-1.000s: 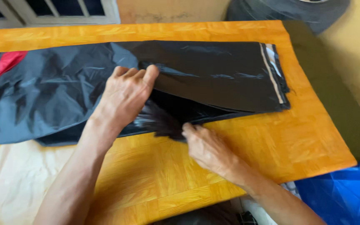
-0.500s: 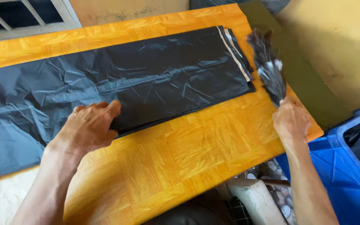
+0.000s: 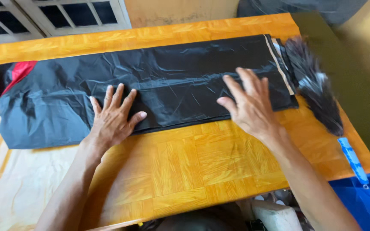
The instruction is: The person zips up a small black and red bag, places it into a white basket, and then unfolds and flattens a large black and red garment on a wooden table, using a feather duster to brush off the surface multiple times.
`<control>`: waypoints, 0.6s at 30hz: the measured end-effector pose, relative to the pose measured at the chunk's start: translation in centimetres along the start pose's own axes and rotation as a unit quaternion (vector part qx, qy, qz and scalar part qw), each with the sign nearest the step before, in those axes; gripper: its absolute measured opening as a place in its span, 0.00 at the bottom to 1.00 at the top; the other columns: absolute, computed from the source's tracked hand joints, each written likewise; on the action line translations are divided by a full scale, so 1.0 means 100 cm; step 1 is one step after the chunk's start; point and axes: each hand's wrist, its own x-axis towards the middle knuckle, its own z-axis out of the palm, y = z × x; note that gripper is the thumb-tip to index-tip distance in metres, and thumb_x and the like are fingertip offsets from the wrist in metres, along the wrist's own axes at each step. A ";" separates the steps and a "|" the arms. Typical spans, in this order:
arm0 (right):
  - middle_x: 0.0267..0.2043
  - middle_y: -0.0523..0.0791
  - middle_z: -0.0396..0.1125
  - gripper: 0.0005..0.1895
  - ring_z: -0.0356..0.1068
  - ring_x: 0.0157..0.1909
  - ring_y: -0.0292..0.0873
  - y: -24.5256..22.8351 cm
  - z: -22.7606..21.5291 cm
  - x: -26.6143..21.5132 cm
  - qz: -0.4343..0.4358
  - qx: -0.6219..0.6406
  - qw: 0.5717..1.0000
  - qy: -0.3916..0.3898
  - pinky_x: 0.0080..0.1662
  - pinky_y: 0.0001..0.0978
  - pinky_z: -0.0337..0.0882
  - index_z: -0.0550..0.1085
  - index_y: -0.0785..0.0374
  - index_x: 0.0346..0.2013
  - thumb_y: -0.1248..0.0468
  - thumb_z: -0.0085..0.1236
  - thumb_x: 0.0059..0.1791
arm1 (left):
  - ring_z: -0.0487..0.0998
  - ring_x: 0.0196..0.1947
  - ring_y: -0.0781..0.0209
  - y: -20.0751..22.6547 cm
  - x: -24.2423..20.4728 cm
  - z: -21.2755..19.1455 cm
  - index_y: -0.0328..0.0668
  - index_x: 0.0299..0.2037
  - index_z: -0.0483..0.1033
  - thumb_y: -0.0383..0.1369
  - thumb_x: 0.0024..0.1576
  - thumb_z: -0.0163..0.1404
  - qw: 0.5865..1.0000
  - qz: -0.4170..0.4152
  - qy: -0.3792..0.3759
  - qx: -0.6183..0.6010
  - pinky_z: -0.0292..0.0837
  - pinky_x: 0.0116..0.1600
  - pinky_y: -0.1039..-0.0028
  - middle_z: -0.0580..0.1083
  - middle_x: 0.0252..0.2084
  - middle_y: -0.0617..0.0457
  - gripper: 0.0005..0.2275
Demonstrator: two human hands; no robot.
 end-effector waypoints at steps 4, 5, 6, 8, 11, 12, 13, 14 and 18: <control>0.77 0.58 0.45 0.37 0.44 0.76 0.64 -0.019 0.061 0.031 -0.019 0.056 0.982 -0.182 0.60 0.84 0.48 0.59 0.48 0.72 0.37 0.42 0.53 | 0.49 0.76 0.37 -0.014 -0.017 0.001 0.58 0.74 0.57 0.64 0.60 0.32 0.999 -0.033 -0.010 0.033 0.40 0.63 0.19 0.54 0.77 0.44 0.35; 0.79 0.56 0.40 0.39 0.39 0.78 0.63 -0.017 0.076 0.031 0.017 0.049 0.960 -0.274 0.61 0.85 0.43 0.53 0.43 0.75 0.34 0.38 0.52 | 0.52 0.76 0.38 -0.017 -0.023 0.004 0.58 0.74 0.59 0.65 0.60 0.29 0.998 -0.031 0.014 0.053 0.41 0.63 0.19 0.56 0.76 0.44 0.35; 0.79 0.56 0.40 0.39 0.39 0.78 0.63 -0.015 0.079 0.026 0.003 0.051 0.960 -0.275 0.61 0.85 0.43 0.53 0.43 0.75 0.34 0.38 0.52 | 0.52 0.76 0.38 -0.025 -0.030 -0.012 0.58 0.74 0.59 0.65 0.60 0.29 0.997 -0.045 0.016 0.056 0.41 0.63 0.19 0.56 0.76 0.44 0.35; 0.79 0.56 0.46 0.35 0.43 0.79 0.62 -0.002 0.084 0.020 0.004 0.058 0.974 -0.220 0.67 0.82 0.43 0.58 0.47 0.75 0.38 0.38 0.56 | 0.47 0.79 0.37 -0.034 -0.044 -0.041 0.59 0.75 0.59 0.59 0.64 0.35 0.985 -0.166 -0.034 0.027 0.32 0.70 0.24 0.55 0.78 0.42 0.31; 0.78 0.57 0.49 0.34 0.47 0.77 0.63 0.002 0.088 0.012 -0.020 0.072 0.984 -0.165 0.66 0.83 0.44 0.60 0.51 0.74 0.40 0.39 0.57 | 0.47 0.77 0.25 -0.074 -0.080 -0.044 0.43 0.76 0.62 0.54 0.67 0.41 0.946 -0.305 0.096 0.051 0.34 0.67 0.21 0.53 0.79 0.28 0.32; 0.78 0.57 0.49 0.34 0.47 0.77 0.63 -0.002 0.078 0.016 -0.024 0.073 0.983 -0.164 0.66 0.83 0.44 0.60 0.51 0.74 0.40 0.39 0.57 | 0.47 0.77 0.25 -0.082 -0.091 -0.050 0.43 0.76 0.62 0.54 0.67 0.41 0.945 -0.308 0.097 0.052 0.34 0.67 0.21 0.53 0.79 0.28 0.32; 0.77 0.58 0.51 0.39 0.50 0.77 0.63 -0.005 0.067 0.018 -0.085 0.086 0.985 -0.127 0.66 0.80 0.46 0.63 0.58 0.71 0.36 0.37 0.54 | 0.53 0.69 0.22 -0.092 -0.098 -0.055 0.36 0.72 0.59 0.54 0.64 0.46 0.913 -0.393 0.109 0.013 0.47 0.61 0.25 0.55 0.72 0.25 0.33; 0.76 0.59 0.53 0.46 0.52 0.76 0.62 -0.009 0.057 0.020 -0.146 0.098 0.980 -0.089 0.67 0.77 0.48 0.66 0.66 0.68 0.32 0.35 0.51 | 0.60 0.62 0.19 -0.101 -0.104 -0.060 0.29 0.68 0.56 0.53 0.62 0.52 0.872 -0.474 0.121 -0.026 0.59 0.54 0.28 0.58 0.65 0.22 0.36; 0.64 0.59 0.65 0.43 0.69 0.60 0.60 -0.030 0.026 0.022 -0.284 0.142 0.946 -0.061 0.59 0.49 0.71 0.72 0.64 0.60 0.34 0.62 0.44 | 0.47 0.76 0.28 -0.104 -0.124 -0.065 0.23 0.74 0.36 0.48 0.61 0.52 0.842 -0.500 0.110 -0.170 0.45 0.74 0.49 0.44 0.77 0.24 0.45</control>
